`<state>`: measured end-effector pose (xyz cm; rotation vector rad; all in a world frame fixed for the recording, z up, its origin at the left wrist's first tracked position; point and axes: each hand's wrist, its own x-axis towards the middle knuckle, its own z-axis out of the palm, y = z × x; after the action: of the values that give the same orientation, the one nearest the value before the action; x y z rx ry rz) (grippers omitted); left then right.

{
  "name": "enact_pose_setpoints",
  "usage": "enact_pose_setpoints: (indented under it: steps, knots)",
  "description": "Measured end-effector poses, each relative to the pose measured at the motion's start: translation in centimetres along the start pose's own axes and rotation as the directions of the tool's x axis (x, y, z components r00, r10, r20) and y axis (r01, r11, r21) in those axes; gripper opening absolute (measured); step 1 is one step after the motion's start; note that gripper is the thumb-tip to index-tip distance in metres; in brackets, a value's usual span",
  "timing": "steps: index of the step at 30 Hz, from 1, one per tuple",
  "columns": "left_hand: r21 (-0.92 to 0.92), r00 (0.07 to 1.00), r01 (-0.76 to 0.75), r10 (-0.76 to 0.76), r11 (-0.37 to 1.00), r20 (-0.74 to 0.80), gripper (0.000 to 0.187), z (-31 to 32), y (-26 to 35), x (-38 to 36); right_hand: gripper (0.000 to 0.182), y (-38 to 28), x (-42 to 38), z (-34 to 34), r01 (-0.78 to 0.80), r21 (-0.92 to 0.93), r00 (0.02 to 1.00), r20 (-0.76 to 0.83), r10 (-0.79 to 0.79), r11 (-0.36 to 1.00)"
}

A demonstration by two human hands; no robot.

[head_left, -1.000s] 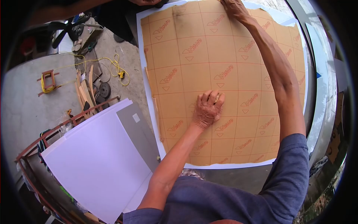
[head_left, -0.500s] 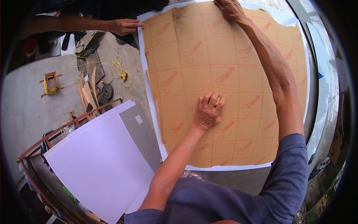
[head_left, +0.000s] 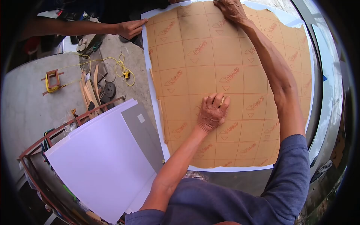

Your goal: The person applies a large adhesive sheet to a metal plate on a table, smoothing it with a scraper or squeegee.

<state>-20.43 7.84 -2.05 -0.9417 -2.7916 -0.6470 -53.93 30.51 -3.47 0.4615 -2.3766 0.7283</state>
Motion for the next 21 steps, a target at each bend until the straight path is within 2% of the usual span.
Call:
enact_pose_setpoints:
  steps: [3,6,10,13,16,21]
  knots:
    - [0.000,1.000,-0.003,0.003,1.000,-0.013,0.041,0.0,-0.1,0.1,0.006,1.2,0.4,1.9,-0.055,-0.053,0.997,0.043,0.057,0.997]
    - [-0.011,1.000,-0.005,0.004,1.000,-0.027,0.040,-0.2,-0.1,0.2,0.006,1.6,0.4,2.7,-0.221,0.043,0.974,0.068,0.218,0.974]
    - [-0.010,1.000,-0.002,0.002,1.000,-0.017,0.038,-0.3,-0.1,0.2,0.007,0.7,0.5,1.2,-0.248,0.147,0.966,0.117,0.232,0.958]
    - [-0.013,1.000,-0.007,0.007,1.000,-0.017,0.038,-0.2,-0.2,0.2,0.007,0.3,0.2,0.7,-0.233,0.105,0.971,0.077,0.226,0.967]
    - [0.008,1.000,-0.006,0.006,1.000,-0.015,0.038,-0.1,-0.1,0.2,0.011,0.2,-0.1,0.4,-0.128,0.094,0.991,0.048,0.124,0.987]
    - [-0.004,1.000,-0.003,0.003,1.000,-0.030,0.038,-0.2,0.0,0.3,0.016,-1.3,0.0,-0.4,-0.095,-0.011,0.992,0.079,0.096,0.995]
